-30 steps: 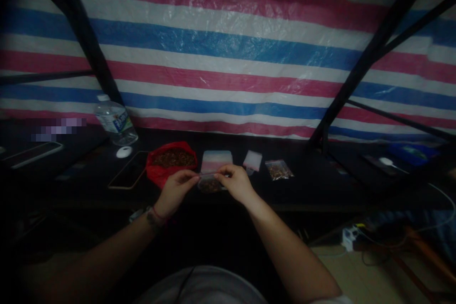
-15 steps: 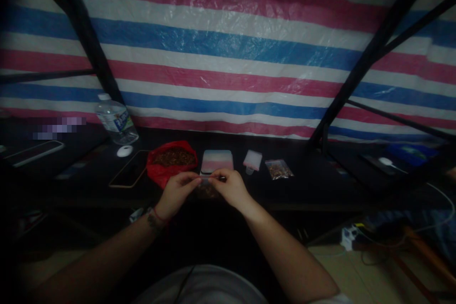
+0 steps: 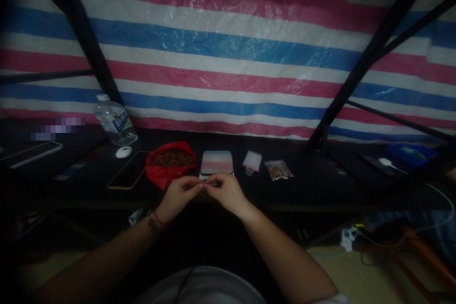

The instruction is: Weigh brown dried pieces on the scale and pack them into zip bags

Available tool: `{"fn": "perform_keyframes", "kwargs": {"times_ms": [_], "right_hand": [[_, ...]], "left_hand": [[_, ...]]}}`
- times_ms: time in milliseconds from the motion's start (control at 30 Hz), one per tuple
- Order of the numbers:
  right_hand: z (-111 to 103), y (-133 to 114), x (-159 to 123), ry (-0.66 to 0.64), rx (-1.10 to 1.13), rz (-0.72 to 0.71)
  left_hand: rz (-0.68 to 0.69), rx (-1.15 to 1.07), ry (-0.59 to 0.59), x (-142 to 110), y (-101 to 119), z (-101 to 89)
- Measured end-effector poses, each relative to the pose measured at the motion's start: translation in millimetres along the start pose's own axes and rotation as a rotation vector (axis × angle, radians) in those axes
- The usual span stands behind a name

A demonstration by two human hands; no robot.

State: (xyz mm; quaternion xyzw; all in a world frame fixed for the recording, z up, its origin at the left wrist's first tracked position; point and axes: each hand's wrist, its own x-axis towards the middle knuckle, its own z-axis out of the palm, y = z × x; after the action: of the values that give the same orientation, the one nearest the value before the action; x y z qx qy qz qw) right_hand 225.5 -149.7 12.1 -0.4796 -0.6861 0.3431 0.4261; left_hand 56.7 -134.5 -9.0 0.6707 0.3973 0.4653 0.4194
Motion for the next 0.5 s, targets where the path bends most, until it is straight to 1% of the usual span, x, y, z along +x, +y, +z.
{"fn": "perform_keyframes", "kwargs": {"times_ms": [100, 167, 267, 333, 400, 500], "right_hand": [[-4.9, 2.1, 2.2, -0.009, -0.022, 0.010], [-10.8, 2.7, 4.2, 0.010, -0.050, 0.028], [-22.1, 2.9, 7.6, 0.061, -0.073, 0.069], [-27.8, 3.6, 9.6, 0.063, -0.049, 0.060], [-28.5, 5.6, 10.4, 0.067, 0.007, 0.025], [-18.3, 9.3, 8.9, 0.055, 0.148, 0.014]], "left_hand": [[0.012, 0.043, -0.018, 1.2, 1.8, -3.0], [0.004, 0.055, -0.018, 2.8, 2.5, -5.8], [-0.015, 0.034, -0.022, 6.2, 3.3, -10.2], [-0.024, 0.008, -0.014, 8.3, 3.9, -12.3], [-0.035, -0.026, 0.023, 9.4, 3.8, -13.2], [-0.050, -0.091, 0.103, 8.9, 2.4, -12.6]]}}
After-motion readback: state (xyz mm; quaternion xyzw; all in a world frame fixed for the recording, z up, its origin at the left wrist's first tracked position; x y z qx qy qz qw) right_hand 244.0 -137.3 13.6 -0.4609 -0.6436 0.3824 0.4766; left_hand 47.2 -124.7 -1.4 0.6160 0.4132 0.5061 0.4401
